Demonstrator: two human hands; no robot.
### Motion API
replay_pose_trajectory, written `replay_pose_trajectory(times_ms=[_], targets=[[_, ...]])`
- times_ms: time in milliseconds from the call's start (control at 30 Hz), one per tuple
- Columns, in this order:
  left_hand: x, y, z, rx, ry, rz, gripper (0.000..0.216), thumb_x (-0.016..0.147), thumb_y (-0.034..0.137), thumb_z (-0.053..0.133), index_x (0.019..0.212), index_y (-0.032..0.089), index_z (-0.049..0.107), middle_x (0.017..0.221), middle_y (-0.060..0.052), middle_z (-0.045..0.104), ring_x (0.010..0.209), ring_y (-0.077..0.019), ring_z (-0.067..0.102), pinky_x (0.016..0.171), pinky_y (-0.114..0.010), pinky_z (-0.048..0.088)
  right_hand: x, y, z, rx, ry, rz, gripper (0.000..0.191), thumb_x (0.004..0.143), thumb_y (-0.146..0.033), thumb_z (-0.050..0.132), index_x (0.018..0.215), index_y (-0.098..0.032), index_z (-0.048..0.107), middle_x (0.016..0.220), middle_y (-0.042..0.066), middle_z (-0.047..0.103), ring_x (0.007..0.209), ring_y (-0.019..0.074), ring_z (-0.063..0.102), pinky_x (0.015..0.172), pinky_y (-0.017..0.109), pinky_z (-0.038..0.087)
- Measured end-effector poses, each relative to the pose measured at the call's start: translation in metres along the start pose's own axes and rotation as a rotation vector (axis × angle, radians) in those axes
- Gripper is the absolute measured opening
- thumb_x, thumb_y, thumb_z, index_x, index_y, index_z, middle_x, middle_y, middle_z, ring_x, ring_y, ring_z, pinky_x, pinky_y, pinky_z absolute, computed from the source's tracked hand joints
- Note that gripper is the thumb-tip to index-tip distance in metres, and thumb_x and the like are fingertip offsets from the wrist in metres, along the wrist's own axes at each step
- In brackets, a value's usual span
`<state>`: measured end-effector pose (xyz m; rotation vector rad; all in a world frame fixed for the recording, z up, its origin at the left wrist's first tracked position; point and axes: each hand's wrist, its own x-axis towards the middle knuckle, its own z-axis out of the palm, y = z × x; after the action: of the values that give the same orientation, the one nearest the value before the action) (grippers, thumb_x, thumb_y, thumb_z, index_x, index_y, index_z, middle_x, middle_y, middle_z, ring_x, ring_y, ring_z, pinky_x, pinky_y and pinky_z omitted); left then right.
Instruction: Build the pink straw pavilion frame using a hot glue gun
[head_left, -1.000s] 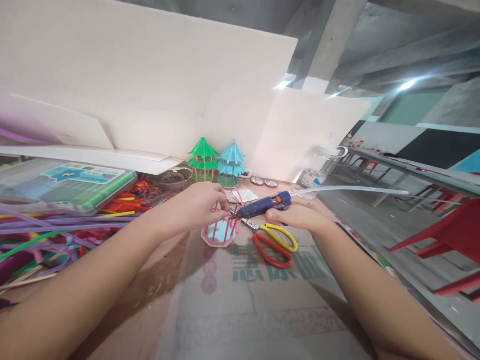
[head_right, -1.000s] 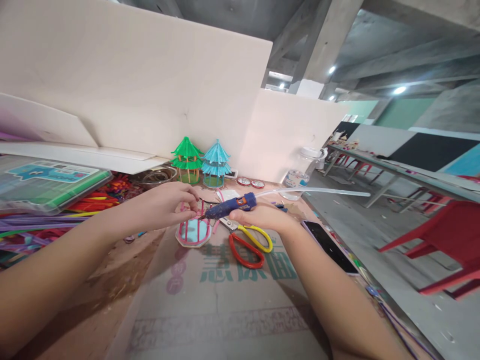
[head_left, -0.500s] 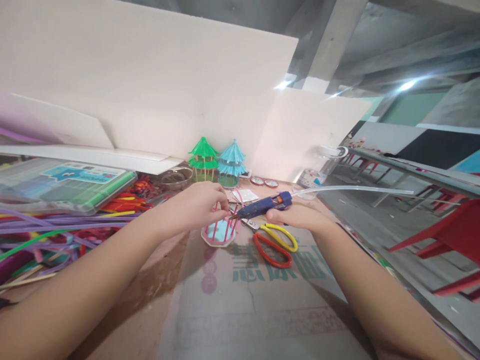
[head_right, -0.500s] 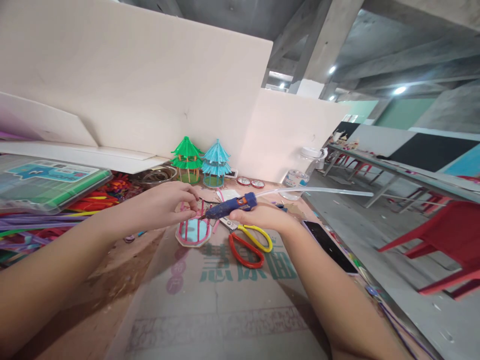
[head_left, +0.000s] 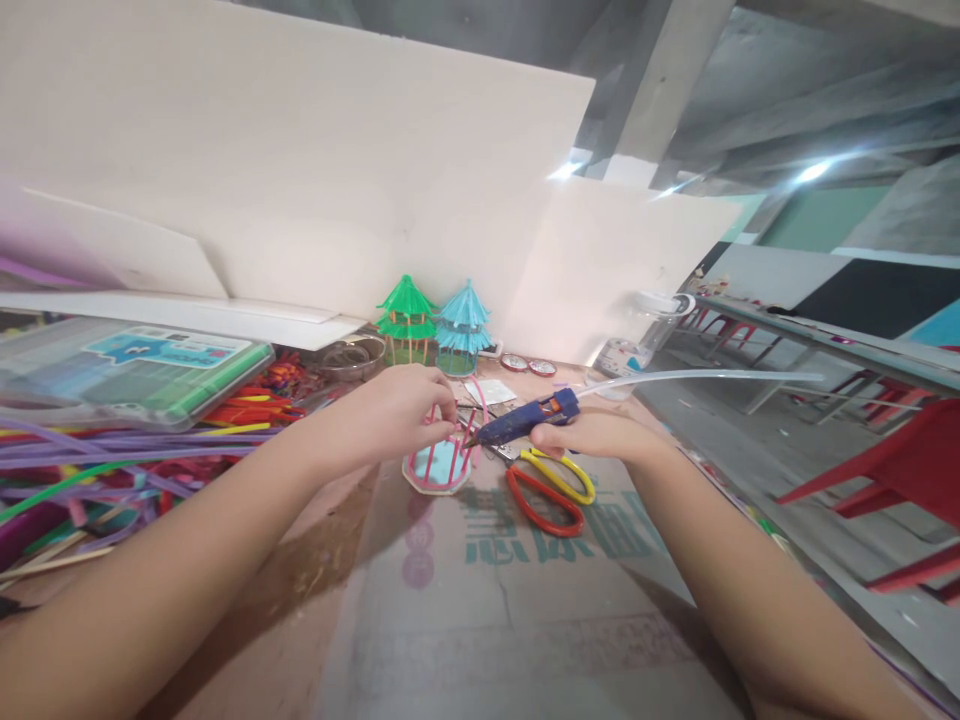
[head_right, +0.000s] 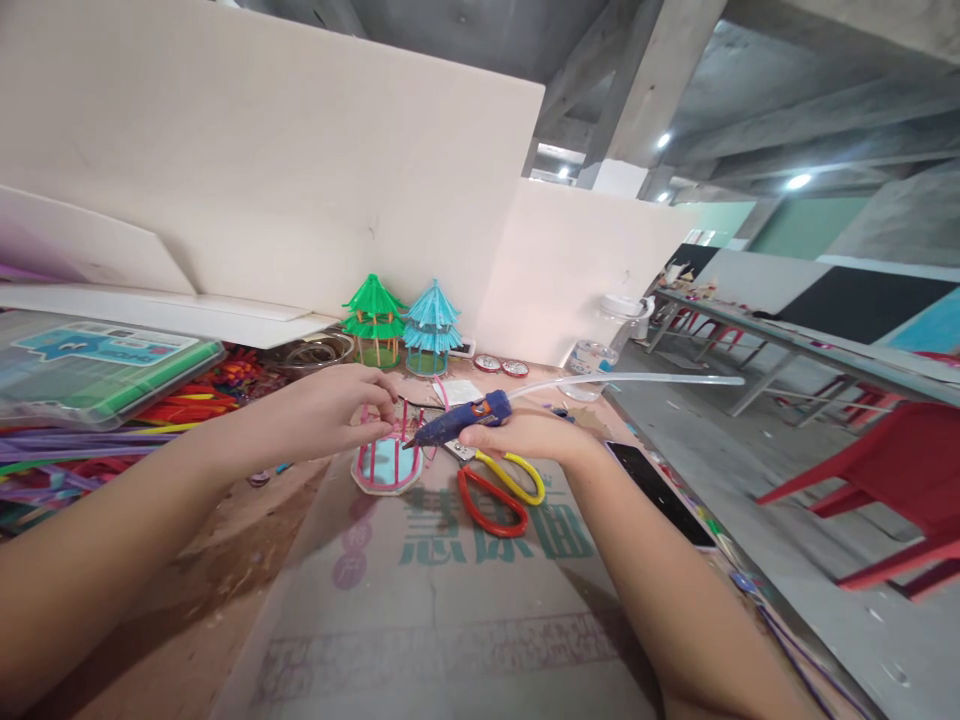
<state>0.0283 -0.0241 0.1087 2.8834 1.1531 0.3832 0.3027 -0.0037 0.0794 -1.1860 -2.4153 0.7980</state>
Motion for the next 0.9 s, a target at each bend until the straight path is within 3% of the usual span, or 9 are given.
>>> replay_pose_trajectory(times_ms=[133, 233, 333, 400, 567, 767, 900], targets=[[0.0, 0.0, -0.001, 0.011, 0.007, -0.006, 0.018, 0.086, 0.025, 0.057, 0.084, 0.017, 0.073, 0.092, -0.006, 0.067, 0.084, -0.0185, 0.062, 0.074, -0.028, 0.044, -0.003, -0.009, -0.006, 0.104, -0.045, -0.039, 0.063, 0.075, -0.078, 0.05, 0.062, -0.018, 0.067, 0.064, 0.004, 0.067, 0.058, 0.0149, 0.058, 0.055, 0.026, 0.046], [-0.001, 0.0, -0.001, -0.008, 0.008, 0.004, 0.018, 0.086, 0.024, 0.057, 0.082, 0.018, 0.073, 0.092, -0.006, 0.067, 0.084, -0.018, 0.062, 0.073, -0.027, 0.044, -0.004, -0.003, -0.01, 0.22, 0.101, -0.024, 0.06, 0.076, -0.075, 0.053, 0.07, -0.018, 0.069, 0.074, 0.006, 0.071, 0.067, 0.0168, 0.061, 0.063, 0.027, 0.05], [-0.001, 0.0, -0.002, -0.026, 0.005, 0.008, 0.018, 0.086, 0.024, 0.056, 0.081, 0.017, 0.072, 0.093, -0.006, 0.068, 0.085, -0.0182, 0.062, 0.073, -0.027, 0.044, 0.004, 0.016, -0.014, 0.241, 0.272, 0.092, 0.046, 0.077, -0.063, 0.061, 0.081, -0.018, 0.072, 0.087, 0.007, 0.073, 0.082, 0.0202, 0.066, 0.077, 0.031, 0.053], [-0.001, 0.0, -0.001, -0.025, 0.009, 0.007, 0.019, 0.086, 0.025, 0.056, 0.08, 0.017, 0.072, 0.092, -0.006, 0.067, 0.084, -0.0181, 0.062, 0.073, -0.027, 0.044, 0.014, 0.032, -0.017, 0.211, 0.343, 0.172, 0.043, 0.077, -0.059, 0.064, 0.092, -0.019, 0.072, 0.095, 0.007, 0.074, 0.088, 0.0213, 0.066, 0.078, 0.032, 0.053], [-0.001, -0.003, -0.001, -0.026, 0.01, 0.009, 0.02, 0.087, 0.027, 0.056, 0.079, 0.018, 0.071, 0.09, -0.005, 0.067, 0.083, -0.0168, 0.062, 0.07, -0.025, 0.044, 0.046, 0.059, -0.024, 0.055, 0.418, 0.385, 0.038, 0.07, -0.051, 0.075, 0.089, -0.018, 0.074, 0.076, 0.005, 0.072, 0.072, 0.0197, 0.064, 0.064, 0.029, 0.05], [-0.002, -0.002, -0.002, 0.013, -0.005, -0.006, 0.019, 0.086, 0.024, 0.055, 0.083, 0.018, 0.073, 0.09, -0.006, 0.068, 0.084, -0.0186, 0.063, 0.07, -0.027, 0.043, 0.077, 0.067, -0.003, -0.038, 0.446, 0.461, 0.024, 0.084, -0.033, 0.067, 0.092, -0.011, 0.07, 0.074, 0.007, 0.07, 0.067, 0.0168, 0.061, 0.062, 0.027, 0.048], [-0.002, -0.001, -0.001, 0.001, -0.01, -0.003, 0.019, 0.085, 0.019, 0.054, 0.084, 0.018, 0.073, 0.09, -0.006, 0.068, 0.086, -0.0184, 0.063, 0.074, -0.027, 0.045, 0.085, 0.075, 0.008, -0.078, 0.396, 0.482, 0.018, 0.086, -0.028, 0.067, 0.086, -0.01, 0.067, 0.07, 0.003, 0.068, 0.062, 0.0138, 0.061, 0.062, 0.027, 0.049]])
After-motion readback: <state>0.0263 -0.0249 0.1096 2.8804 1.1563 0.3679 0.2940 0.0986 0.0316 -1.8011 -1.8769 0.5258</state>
